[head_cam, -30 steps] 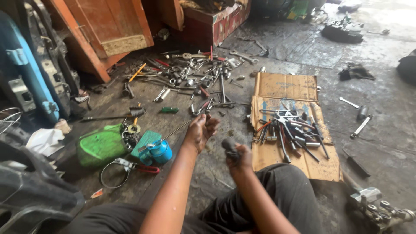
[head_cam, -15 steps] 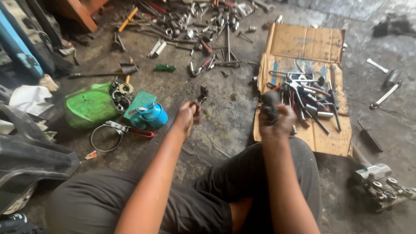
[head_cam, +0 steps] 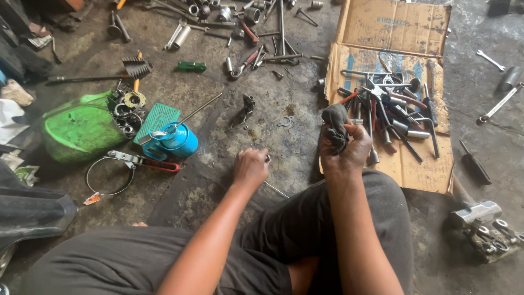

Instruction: The person sits on the floor and repeatedly picks up small metal mechanical parts from a pile. They use a dark, abrasive stone to rub and clean the surfaces of each part individually. After cleaning, the parts are placed back onto the floor or into a cardboard box nearby.

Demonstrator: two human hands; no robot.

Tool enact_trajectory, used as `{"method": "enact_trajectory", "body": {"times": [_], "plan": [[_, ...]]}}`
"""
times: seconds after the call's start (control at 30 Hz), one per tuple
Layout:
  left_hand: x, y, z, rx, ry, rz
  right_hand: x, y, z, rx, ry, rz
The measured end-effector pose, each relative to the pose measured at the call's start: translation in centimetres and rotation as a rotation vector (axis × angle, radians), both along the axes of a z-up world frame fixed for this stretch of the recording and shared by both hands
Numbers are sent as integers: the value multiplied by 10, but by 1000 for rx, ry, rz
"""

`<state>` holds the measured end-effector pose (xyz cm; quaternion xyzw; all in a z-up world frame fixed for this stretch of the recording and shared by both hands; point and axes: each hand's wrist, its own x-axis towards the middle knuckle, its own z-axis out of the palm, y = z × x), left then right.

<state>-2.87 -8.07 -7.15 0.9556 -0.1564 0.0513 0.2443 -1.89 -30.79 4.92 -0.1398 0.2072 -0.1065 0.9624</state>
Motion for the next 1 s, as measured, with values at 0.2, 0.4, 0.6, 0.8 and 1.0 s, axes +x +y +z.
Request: {"method": "enact_trajectory", "body": {"times": [0.2, 0.4, 0.6, 0.8, 1.0], "plan": [[-1, -7, -7, 192, -158, -77, 1, 3, -7, -73, -92, 115], [6, -9, 3, 254, -39, -74, -3, 10, 5, -83, -46, 81], [49, 10, 27, -258, 19, 352, -5, 9, 6, -92, -17, 60], [82, 44, 16, -804, 62, 270, -6, 7, -2, -108, -39, 48], [75, 51, 28, -1088, 374, 219, -7, 13, -3, -220, -16, 122]]}}
